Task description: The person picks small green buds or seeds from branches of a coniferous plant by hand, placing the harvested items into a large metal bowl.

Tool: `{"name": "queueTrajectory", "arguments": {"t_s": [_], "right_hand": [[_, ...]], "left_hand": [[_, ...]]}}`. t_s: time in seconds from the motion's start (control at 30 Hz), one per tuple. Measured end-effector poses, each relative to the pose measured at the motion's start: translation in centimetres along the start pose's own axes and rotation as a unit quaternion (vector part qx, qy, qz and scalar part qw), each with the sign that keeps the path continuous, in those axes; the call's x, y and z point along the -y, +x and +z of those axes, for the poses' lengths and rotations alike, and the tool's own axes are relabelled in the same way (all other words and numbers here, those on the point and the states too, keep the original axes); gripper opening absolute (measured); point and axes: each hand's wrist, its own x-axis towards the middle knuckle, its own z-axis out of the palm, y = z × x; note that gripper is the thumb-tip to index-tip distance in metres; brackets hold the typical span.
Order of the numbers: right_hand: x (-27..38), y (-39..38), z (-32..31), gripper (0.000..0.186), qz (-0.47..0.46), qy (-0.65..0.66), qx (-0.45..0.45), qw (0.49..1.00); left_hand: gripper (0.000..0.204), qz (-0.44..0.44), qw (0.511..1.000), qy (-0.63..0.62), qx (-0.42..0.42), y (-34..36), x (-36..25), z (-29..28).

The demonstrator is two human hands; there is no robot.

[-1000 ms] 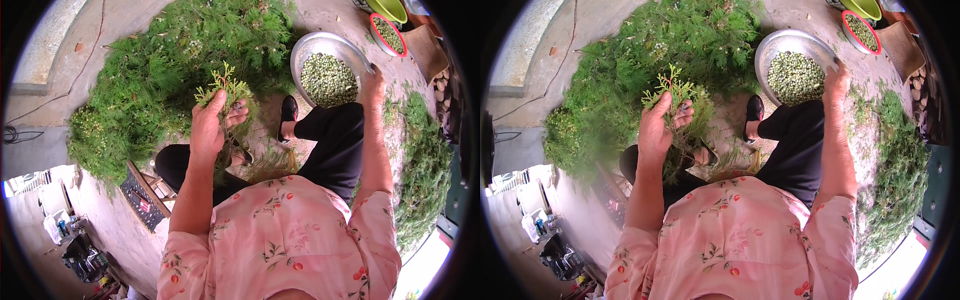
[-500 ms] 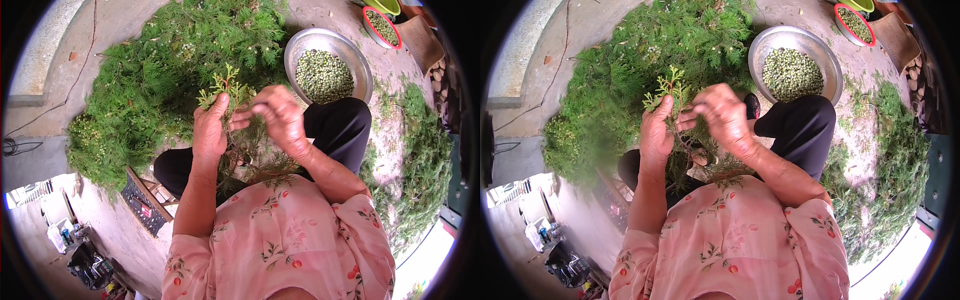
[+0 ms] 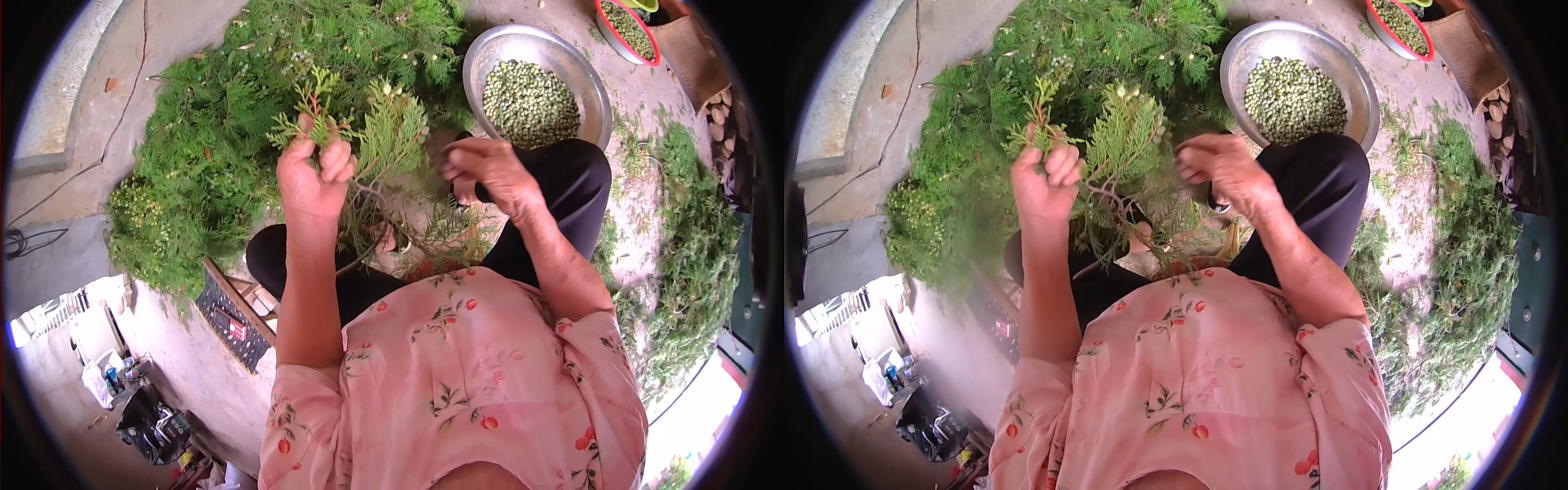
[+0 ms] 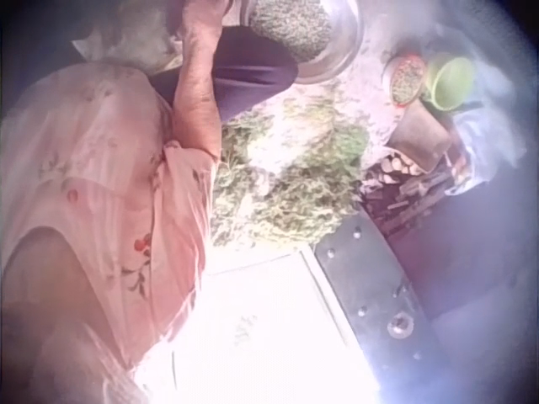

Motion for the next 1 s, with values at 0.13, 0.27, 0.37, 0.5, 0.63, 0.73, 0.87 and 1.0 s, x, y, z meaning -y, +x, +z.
{"name": "queueTrajectory", "arguments": {"t_s": [0.13,0.27,0.37,0.5,0.63,0.73,0.87,1.0], "right_hand": [[-1.5,1.8,3.8,0.042,0.017,0.164,0.084,0.983],[-2.0,3.6,5.5,0.034,-0.003,0.295,0.088,0.952],[-0.9,3.7,6.2,0.034,-0.014,0.302,0.066,0.951],[0.3,5.1,6.0,0.039,0.039,0.333,0.034,0.942],[1.6,4.9,4.8,0.04,-0.013,0.374,0.04,0.926],[1.9,4.9,4.4,0.038,-0.027,0.394,-0.049,0.917],[1.1,6.2,2.7,0.014,-0.018,0.412,-0.076,0.908],[1.2,6.1,2.3,0.01,-0.005,0.436,-0.113,0.893]], "left_hand": [[0.022,-0.008,0.998,-0.059,0.007,0.6,0.0,-0.1],[0.029,-0.004,0.987,-0.062,0.151,0.6,0.2,-0.9],[0.024,-0.015,0.992,-0.076,0.097,0.6,0.3,-0.8],[0.038,0.042,0.993,0.039,-0.105,0.7,0.4,2.1],[0.055,0.108,0.934,0.336,-0.059,0.8,0.8,0.1],[0.056,-0.017,0.878,0.477,-0.031,-1.5,0.7,-1.4],[0.048,-0.142,0.946,0.287,-0.047,-3.2,2.6,-4.0],[0.03,-0.169,0.968,0.168,-0.075,-4.3,3.1,-2.1]]}}
